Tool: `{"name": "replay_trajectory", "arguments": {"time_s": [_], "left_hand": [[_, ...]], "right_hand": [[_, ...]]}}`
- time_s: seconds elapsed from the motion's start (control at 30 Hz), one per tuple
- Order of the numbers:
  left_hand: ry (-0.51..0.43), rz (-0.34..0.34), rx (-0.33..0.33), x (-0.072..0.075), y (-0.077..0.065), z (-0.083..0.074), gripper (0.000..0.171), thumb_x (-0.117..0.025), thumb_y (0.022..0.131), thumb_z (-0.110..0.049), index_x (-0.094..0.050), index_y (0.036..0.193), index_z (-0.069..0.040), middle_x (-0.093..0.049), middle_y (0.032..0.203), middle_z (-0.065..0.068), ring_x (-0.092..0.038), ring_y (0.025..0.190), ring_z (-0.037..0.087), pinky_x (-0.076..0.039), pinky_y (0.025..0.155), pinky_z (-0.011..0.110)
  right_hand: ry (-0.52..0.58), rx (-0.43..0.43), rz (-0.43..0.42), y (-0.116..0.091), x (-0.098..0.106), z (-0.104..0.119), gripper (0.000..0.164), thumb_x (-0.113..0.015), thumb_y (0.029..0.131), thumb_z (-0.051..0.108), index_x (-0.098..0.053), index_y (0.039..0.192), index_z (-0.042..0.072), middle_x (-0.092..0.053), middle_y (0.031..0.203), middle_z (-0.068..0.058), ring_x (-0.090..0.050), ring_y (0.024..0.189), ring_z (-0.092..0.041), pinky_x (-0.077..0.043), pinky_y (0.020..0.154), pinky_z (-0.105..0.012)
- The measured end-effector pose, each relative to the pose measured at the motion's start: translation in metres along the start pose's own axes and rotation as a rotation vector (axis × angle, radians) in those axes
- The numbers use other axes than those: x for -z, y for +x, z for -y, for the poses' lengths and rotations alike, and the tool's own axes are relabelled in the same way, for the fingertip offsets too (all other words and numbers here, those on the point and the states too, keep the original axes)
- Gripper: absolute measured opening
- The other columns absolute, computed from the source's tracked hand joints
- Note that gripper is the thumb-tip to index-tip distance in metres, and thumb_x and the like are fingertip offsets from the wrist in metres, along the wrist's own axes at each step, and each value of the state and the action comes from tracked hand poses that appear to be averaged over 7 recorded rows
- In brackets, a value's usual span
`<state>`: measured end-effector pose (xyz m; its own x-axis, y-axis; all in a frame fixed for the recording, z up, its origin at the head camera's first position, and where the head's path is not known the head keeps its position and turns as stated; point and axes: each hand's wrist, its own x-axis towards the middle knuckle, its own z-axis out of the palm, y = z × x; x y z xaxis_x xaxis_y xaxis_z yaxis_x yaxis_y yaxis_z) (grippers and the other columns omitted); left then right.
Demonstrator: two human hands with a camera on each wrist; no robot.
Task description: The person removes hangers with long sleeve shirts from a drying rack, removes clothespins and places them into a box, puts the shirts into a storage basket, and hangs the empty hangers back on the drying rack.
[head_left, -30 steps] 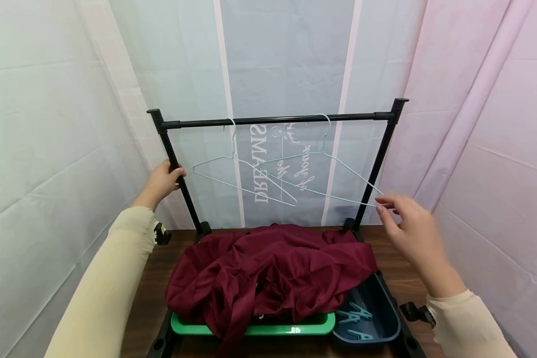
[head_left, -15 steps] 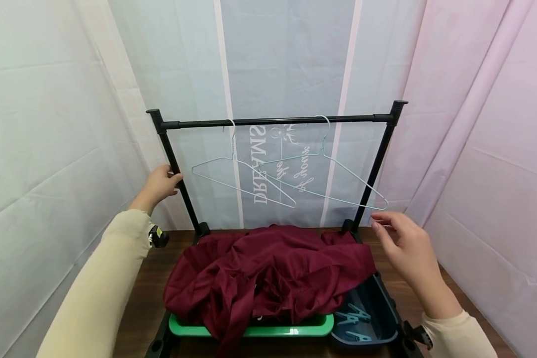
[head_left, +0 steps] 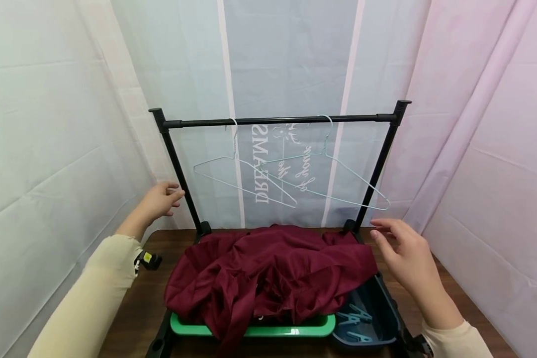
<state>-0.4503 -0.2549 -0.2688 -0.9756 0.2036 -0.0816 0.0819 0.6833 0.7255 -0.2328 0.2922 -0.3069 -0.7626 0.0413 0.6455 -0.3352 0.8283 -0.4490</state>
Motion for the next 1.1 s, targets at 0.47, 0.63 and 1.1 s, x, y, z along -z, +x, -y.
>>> {"name": "replay_trajectory", "arguments": {"time_s": [0.47, 0.63, 1.1], "left_hand": [[0.064, 0.114, -0.158, -0.049, -0.087, -0.011, 0.062, -0.053, 0.105, -0.050, -0.044, 0.151, -0.009, -0.056, 0.143, 0.020, -0.060, 0.126, 0.037, -0.054, 0.093, 0.051], [0.116, 0.187, -0.218, -0.051, -0.115, -0.015, 0.062, -0.059, 0.102, -0.050, -0.045, 0.151, -0.013, -0.058, 0.143, 0.015, -0.059, 0.127, 0.033, -0.052, 0.097, 0.051], [0.156, 0.473, -0.327, -0.074, -0.160, -0.026, 0.092, -0.081, 0.082, -0.053, -0.033, 0.158, -0.035, -0.034, 0.158, 0.003, -0.032, 0.148, 0.034, -0.042, 0.107, 0.049]], "right_hand": [[0.035, -0.157, 0.256, -0.010, -0.001, 0.000, 0.038, -0.065, 0.102, 0.032, -0.062, 0.136, 0.013, -0.061, 0.136, -0.013, -0.056, 0.124, -0.033, -0.049, 0.094, -0.052], [0.046, -0.241, 0.424, -0.010, -0.003, -0.004, 0.059, -0.063, 0.101, 0.046, -0.052, 0.146, 0.008, -0.054, 0.143, -0.021, -0.050, 0.130, -0.044, -0.044, 0.098, -0.067], [0.259, -0.252, 0.849, -0.012, -0.023, -0.012, 0.084, -0.075, 0.091, 0.049, -0.038, 0.156, 0.012, -0.055, 0.145, -0.018, -0.055, 0.128, -0.034, -0.049, 0.099, -0.054]]}}
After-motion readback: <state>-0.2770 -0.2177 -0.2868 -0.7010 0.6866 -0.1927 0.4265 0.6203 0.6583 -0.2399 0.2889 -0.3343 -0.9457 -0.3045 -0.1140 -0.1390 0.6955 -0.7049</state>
